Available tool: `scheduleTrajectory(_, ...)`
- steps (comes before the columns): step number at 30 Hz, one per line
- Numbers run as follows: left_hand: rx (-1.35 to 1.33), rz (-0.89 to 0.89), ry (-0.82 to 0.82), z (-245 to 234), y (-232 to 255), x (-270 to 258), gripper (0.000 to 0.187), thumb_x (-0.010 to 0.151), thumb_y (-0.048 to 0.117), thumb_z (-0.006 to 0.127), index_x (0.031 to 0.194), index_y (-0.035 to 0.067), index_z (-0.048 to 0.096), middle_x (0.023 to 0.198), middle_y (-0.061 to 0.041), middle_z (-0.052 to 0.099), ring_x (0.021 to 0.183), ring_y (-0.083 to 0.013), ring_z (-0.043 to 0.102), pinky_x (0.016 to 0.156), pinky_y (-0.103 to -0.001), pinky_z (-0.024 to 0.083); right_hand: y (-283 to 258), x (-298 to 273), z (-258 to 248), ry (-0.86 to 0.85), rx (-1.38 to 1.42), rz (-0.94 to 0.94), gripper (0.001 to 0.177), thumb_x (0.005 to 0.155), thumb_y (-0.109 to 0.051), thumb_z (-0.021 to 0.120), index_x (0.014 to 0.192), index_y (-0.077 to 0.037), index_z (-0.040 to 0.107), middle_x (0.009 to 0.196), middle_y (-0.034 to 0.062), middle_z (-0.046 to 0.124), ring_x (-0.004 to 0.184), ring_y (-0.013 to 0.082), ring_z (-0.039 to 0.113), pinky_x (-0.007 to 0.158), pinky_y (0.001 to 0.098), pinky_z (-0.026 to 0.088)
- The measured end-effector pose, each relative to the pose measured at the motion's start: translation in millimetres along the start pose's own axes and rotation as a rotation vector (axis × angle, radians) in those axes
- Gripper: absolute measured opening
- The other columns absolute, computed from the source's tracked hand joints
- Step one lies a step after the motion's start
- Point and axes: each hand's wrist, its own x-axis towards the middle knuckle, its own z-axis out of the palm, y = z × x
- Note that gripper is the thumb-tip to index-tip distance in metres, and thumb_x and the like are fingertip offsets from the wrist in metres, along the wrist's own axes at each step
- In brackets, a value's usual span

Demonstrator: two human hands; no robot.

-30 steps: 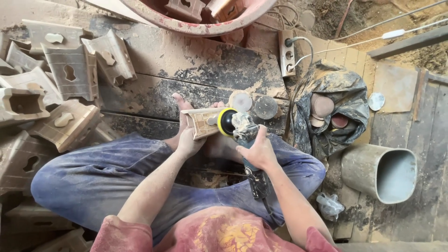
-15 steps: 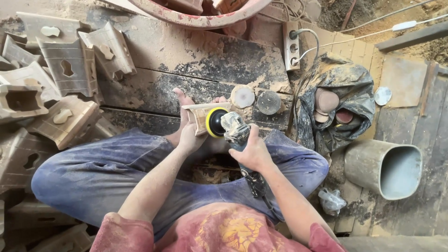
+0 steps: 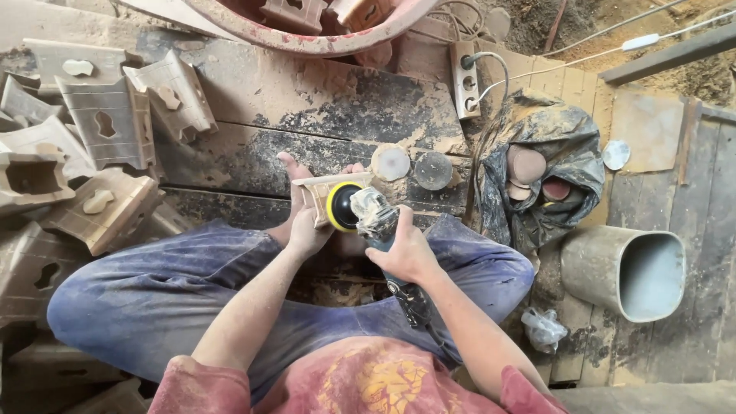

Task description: The person sits cross-legged on the floor and uses a handheld electric sander to smooth the edges of small wooden pieces. They pick up each piece from a pile, sand it, and place it into a red bucket.

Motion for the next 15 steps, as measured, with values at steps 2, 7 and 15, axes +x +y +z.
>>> scheduleTrajectory(2,0.001,-0.015,-0.003,1.7,-3.8,-5.4,0.030,0.075,0.036,0.079,0.091,0.010,0.081,0.094,-0.024,0.066,0.094,-0.0499,0.067,0.085,-0.055,0.057,-2.8,-0.2,-0.8,-0.008,0.007,0.000,0.094,0.070,-0.040,0.081,0.139,-0.015,0.024,0.126,0.0270,0.064,0.122,0.0420,0.062,0.107,0.0511,0.051)
scheduleTrajectory(7,-0.002,0.006,0.020,2.6,-4.9,-0.9,0.029,0.075,0.035,0.079,0.091,0.011,0.081,0.094,-0.023,0.066,0.095,-0.0492,0.067,0.085,-0.055,0.058,17.9,16.7,-10.6,0.070,0.025,0.011,0.091,0.070,-0.042,0.080,0.137,-0.015,0.025,0.125,0.0295,0.064,0.122,0.0437,0.062,0.108,0.0523,0.049)
scheduleTrajectory(15,0.014,0.019,0.011,4.4,-11.5,-5.8,0.027,0.073,0.032,0.081,0.092,0.013,0.081,0.094,-0.022,0.066,0.095,-0.0478,0.068,0.085,-0.054,0.059,-11.4,-5.4,-2.8,-0.008,-0.004,-0.029,0.094,0.069,-0.042,0.081,0.139,-0.016,0.024,0.125,0.0274,0.064,0.121,0.0428,0.063,0.106,0.0516,0.051)
